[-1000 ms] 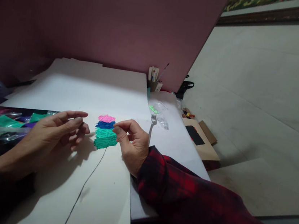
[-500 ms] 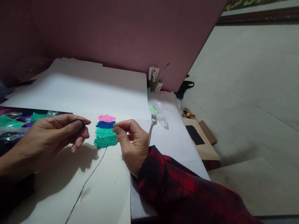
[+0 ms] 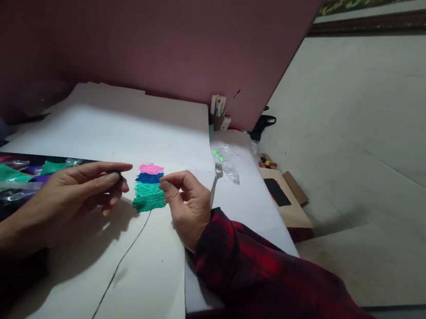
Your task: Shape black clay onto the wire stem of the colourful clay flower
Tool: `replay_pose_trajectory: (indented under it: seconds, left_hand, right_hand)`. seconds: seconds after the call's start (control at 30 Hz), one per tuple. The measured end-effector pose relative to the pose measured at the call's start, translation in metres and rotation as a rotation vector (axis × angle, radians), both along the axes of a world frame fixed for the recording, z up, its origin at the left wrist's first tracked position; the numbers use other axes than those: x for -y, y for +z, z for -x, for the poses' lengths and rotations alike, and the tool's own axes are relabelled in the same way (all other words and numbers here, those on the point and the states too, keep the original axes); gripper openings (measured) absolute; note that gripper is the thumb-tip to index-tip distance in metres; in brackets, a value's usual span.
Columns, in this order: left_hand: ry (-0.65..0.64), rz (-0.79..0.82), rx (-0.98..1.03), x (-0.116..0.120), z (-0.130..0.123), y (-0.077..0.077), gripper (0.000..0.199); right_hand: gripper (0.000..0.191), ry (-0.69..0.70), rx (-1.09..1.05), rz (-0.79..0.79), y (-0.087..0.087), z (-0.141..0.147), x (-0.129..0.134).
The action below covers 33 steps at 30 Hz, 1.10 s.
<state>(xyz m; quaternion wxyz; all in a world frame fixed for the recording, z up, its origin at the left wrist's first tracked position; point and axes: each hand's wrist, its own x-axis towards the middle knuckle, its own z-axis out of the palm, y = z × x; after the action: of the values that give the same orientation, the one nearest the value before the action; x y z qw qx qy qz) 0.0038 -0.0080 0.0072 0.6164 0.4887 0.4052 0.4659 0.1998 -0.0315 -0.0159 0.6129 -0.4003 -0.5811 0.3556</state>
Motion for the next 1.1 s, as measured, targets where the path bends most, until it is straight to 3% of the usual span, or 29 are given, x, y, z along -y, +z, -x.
replay_pose_trajectory:
  seconds: [0.43,0.8,1.0,1.1]
  left_hand:
    - [0.045,0.077,0.022,-0.0005,-0.0004,0.0009,0.033]
    - [0.022,0.018,-0.032,0.004,-0.0015,0.0055,0.014]
    - [0.021,0.015,-0.028,0.0017,0.0002,0.0029,0.031]
    - [0.013,0.014,-0.045,0.0022,0.0007,0.0048,0.031]
  right_hand:
    - [0.007,0.001,0.017,0.001,0.0012,-0.0001,0.0007]
    - [0.007,-0.001,0.013,0.008,-0.0003,0.0001,0.0]
    - [0.009,0.006,0.003,0.019,0.0008,-0.0003,0.0003]
    - [0.009,0.008,0.01,0.009,0.0012,-0.0008,0.0001]
